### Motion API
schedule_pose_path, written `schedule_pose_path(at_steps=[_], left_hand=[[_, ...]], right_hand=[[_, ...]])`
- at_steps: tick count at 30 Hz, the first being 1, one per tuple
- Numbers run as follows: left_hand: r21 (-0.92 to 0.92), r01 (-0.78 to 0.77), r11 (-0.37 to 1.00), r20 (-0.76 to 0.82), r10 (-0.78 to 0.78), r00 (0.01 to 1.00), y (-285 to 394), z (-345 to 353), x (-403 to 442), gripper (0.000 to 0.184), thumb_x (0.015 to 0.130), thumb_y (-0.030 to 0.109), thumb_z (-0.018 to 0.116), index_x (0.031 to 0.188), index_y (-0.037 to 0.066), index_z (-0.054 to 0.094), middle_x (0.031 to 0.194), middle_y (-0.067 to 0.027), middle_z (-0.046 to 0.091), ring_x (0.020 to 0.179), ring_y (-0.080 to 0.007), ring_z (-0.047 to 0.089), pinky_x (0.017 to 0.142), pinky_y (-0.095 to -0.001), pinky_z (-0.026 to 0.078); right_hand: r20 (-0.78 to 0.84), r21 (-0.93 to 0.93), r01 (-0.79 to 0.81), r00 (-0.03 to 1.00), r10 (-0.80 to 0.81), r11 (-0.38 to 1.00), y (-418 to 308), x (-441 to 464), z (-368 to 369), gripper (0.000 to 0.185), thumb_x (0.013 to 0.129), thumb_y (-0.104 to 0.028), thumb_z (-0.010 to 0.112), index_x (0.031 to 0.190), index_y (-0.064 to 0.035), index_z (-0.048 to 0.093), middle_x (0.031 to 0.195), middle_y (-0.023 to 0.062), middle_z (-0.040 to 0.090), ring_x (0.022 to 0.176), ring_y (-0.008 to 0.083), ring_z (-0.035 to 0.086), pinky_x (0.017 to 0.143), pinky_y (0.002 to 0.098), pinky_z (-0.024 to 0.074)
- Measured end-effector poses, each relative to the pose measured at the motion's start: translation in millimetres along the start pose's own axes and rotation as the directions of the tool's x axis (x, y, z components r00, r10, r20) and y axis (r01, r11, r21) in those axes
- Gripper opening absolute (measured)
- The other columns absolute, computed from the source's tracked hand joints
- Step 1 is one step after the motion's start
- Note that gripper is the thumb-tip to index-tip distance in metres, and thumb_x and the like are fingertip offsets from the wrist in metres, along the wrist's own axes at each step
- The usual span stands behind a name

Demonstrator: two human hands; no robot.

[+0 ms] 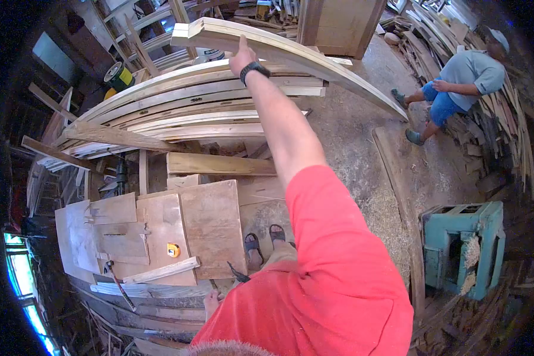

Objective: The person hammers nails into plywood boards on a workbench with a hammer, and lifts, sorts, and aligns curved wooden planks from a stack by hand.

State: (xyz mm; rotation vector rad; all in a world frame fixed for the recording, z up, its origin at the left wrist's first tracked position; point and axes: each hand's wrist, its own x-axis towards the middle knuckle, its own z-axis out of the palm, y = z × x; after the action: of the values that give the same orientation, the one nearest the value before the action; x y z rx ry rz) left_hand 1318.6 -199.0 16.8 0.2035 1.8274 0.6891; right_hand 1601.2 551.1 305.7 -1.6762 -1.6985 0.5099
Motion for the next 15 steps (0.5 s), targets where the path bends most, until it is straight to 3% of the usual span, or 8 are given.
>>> schedule_pose_path(at_steps=[4,6,7,11,12,13,14,15], left_hand=[[0.032,-0.053,0.998,-0.065,0.055,0.996,26.0,22.6,15.6,0.025,0.094,0.023,0.057,0.103,0.0,0.062,0.082,-0.0055,0.064,0.069,-0.0141,0.062,0.06,-0.0286,0.05],[0.004,-0.029,1.0,-0.099,0.03,0.995,24.6,25.6,26.8,0.024,0.094,0.022,0.057,0.102,0.0,0.062,0.079,-0.0049,0.064,0.067,-0.0132,0.061,0.059,-0.0286,0.05],[0.066,-0.075,0.995,-0.119,0.083,0.989,19.6,25.9,32.1,0.024,0.094,0.022,0.057,0.102,0.0,0.062,0.078,-0.005,0.063,0.068,-0.0133,0.061,0.058,-0.029,0.049],[0.012,-0.022,1.0,-0.204,0.024,0.979,40.8,47.9,20.1,0.024,0.095,0.022,0.057,0.099,-0.002,0.062,0.077,-0.0069,0.063,0.067,-0.0141,0.061,0.056,-0.0288,0.049],[-0.002,-0.005,1.0,-0.219,0.004,0.976,37.8,50.3,23.9,0.024,0.095,0.022,0.057,0.099,-0.002,0.062,0.077,-0.0069,0.063,0.067,-0.0141,0.061,0.056,-0.0288,0.049],[-0.026,-0.023,0.999,-0.222,0.016,0.975,27.2,49.4,33.1,0.025,0.094,0.023,0.057,0.098,-0.002,0.062,0.076,-0.008,0.063,0.066,-0.0145,0.061,0.055,-0.0281,0.048],[-0.053,-0.049,0.997,-0.228,0.035,0.973,23.0,49.5,39.1,0.027,0.094,0.023,0.058,0.096,-0.003,0.061,0.076,-0.0091,0.063,0.065,-0.0149,0.061,0.054,-0.0274,0.047],[-0.068,-0.042,0.997,-0.245,0.024,0.969,26.8,53.9,37.3,0.027,0.094,0.023,0.058,0.096,-0.003,0.061,0.076,-0.0091,0.063,0.065,-0.0149,0.061,0.054,-0.0274,0.047]], right_hand=[[0.073,0.501,-0.095,0.995,0.067,0.86,49.6,-90.0,17.0,0.067,0.087,-0.017,0.058,0.146,-0.0039,0.03,0.115,0.0235,0.063,0.109,0.033,0.061,0.094,0.0383,0.0464],[-0.035,0.349,0.003,0.999,0.011,0.937,116.9,-175.3,52.7,0.061,0.089,-0.019,0.058,0.143,-0.0006,0.035,0.117,0.0219,0.063,0.105,0.0265,0.062,0.091,0.0359,0.0471],[0.266,0.449,-0.369,0.925,0.272,0.814,159.5,-220.7,70.6,0.059,0.091,-0.021,0.057,0.141,0.0007,0.037,0.126,0.0236,0.058,0.115,0.0287,0.058,0.097,0.0361,0.0439],[0.556,-0.269,-0.396,0.681,0.477,0.878,307.8,-438.1,75.8,0.042,0.086,-0.019,0.057,0.124,-0.0016,0.055,0.091,0.0167,0.067,0.078,0.0281,0.065,0.066,0.0406,0.052],[0.738,-0.462,0.032,0.568,0.364,0.886,352.9,-494.9,70.2,0.035,0.086,-0.026,0.055,0.109,-0.0024,0.064,0.097,0.0215,0.068,0.084,0.0317,0.067,0.072,0.0437,0.0528],[0.838,-0.51,-0.037,0.205,0.506,0.86,347.6,-518.6,36.2,0.036,0.084,-0.032,0.054,0.1,-0.0029,0.07,0.103,0.0241,0.067,0.092,0.0342,0.066,0.082,0.0438,0.052],[0.867,-0.497,0.244,0.109,0.486,0.833,377.8,-554.7,29.1,0.04,0.084,-0.035,0.053,0.103,-0.0047,0.071,0.11,0.0252,0.065,0.102,0.0332,0.065,0.089,0.0429,0.0499],[0.825,-0.565,0.192,0.156,0.544,0.802,405.7,-591.7,20.5,0.041,0.085,-0.032,0.056,0.113,-0.0048,0.068,0.111,0.0237,0.065,0.107,0.0328,0.064,0.092,0.0416,0.049]])
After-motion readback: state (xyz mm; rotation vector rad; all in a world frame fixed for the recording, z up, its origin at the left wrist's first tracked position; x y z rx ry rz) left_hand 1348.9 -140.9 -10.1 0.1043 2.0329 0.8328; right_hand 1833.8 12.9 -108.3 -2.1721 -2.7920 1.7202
